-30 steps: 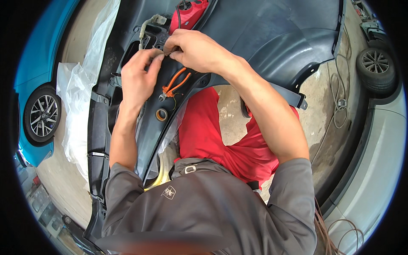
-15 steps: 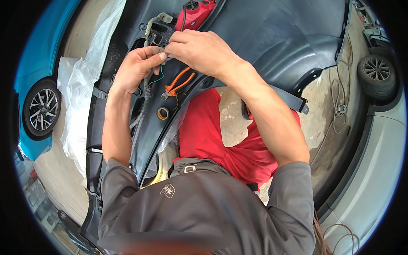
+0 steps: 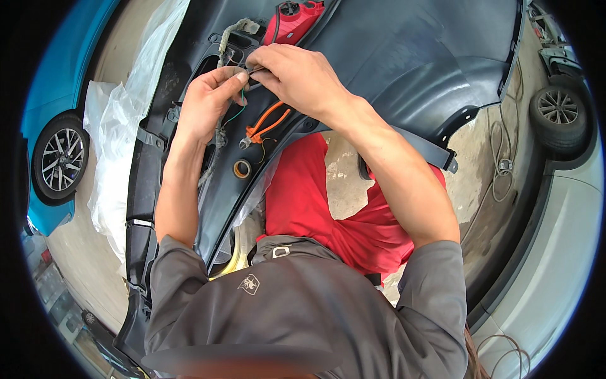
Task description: The person walks toward a damaged white car and picks up a detached headlight assembly. They use pliers to strip the ends of wires and then use electrical tape to connect and insulate the wires on the headlight assembly.
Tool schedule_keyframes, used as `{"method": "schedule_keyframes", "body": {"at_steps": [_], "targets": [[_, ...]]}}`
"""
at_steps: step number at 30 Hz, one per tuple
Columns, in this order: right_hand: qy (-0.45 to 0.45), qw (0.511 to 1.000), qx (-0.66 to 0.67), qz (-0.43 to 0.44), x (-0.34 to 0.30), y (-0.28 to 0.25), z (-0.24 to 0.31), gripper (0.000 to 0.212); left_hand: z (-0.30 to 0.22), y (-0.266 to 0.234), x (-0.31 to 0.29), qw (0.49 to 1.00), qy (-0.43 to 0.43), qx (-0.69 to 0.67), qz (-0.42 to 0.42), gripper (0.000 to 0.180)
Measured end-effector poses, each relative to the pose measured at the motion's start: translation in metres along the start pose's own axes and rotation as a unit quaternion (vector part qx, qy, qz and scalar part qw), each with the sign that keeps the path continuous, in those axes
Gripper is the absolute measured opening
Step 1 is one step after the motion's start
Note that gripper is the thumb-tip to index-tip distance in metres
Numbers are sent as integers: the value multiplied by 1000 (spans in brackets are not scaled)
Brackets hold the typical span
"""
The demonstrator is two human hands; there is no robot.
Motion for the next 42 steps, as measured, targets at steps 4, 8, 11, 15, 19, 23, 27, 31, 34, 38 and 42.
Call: {"method": "schedule_keyframes", "body": {"at_steps": [4,8,11,15,19,23,27,31,34,38,42], "targets": [[-88,989,-118,-32,0,0,2,20,-5,-8,2,993,-88,-70,30,26],[-111,981,-155,-32,-2,2,0,18,-2,-11,5,988,-111,-101,41,26],[-124,982,-137,-48,2,-1,3,19,-4,-10,3,994,-66,-77,37,23],[-10,996,-77,41,5,-1,5,18,-9,7,-12,979,81,170,-71,15],[95,988,36,112,6,4,-6,19,-15,15,-20,807,313,486,-120,16],[35,994,25,96,1,3,-4,18,-9,9,-10,940,138,302,-78,15],[-30,988,-118,90,3,0,-1,19,-4,-2,0,998,-16,56,30,18],[-67,983,-149,81,2,-3,1,17,-4,-11,5,994,-74,-18,75,20],[-49,992,-89,77,4,-3,-2,16,3,-10,4,998,-7,35,57,22],[89,987,56,120,7,-2,-7,15,-7,1,-8,969,117,218,-11,22],[39,996,-12,75,4,2,-6,16,2,1,-4,991,54,118,-16,23]]}}
Point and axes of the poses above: each hand's wrist, its own x-axis towards the middle knuckle, its own y-axis out of the palm, z = x × y, the point moved 3 cm from there along x, towards the middle knuckle, and after that the axes turned 9 degrees about z, right-handed, at the moved point
